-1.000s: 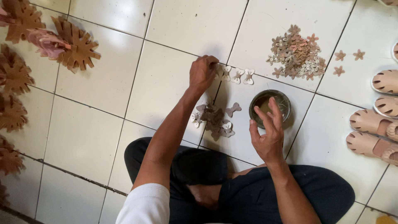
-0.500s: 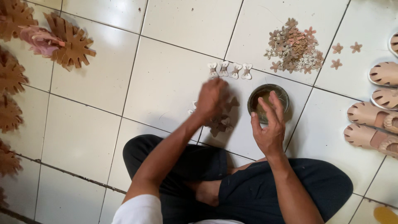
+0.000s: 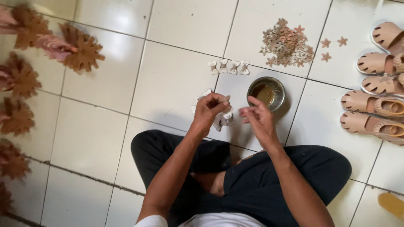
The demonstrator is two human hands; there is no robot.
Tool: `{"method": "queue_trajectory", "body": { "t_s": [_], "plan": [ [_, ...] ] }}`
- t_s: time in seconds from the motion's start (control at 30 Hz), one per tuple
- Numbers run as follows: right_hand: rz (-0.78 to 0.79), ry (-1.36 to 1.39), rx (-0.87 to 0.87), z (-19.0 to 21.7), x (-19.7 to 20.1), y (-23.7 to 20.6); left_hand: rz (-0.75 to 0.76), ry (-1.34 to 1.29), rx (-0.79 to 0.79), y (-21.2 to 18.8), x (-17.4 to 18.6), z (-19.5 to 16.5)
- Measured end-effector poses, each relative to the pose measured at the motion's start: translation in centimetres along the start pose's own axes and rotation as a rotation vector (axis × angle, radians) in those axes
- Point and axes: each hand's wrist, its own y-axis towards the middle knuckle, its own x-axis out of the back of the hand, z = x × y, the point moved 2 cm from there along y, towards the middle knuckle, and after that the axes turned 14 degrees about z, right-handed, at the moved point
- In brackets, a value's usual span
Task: The person pours liquid from a plastic bottle into a metal bowl, then repeatedly picks up small white decorative pieces, dips them into the liquid, and places them on the floor. The person handles the pieces one at a time and arranges them in a row.
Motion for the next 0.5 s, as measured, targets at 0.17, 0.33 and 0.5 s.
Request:
{"method": "queue_trajectory", "body": {
  "t_s": [0.17,0.33,0.5],
  "plan": [
    [0.328,0.627,-0.023,2.0,-3.7,-2.5,0.208,0.067,-0.335,-7.0,-1.4,-3.1],
    [0.35,0.586,0.026,6.0,-5.7,-5.3,0.226,0.211,-0.474,-11.1,-2.1,-6.0],
    [0.383,0.675,0.019,8.8,-6.9,-7.6,0.292,0.316,-0.53,-13.7,-2.8,-8.2]
  ]
}}
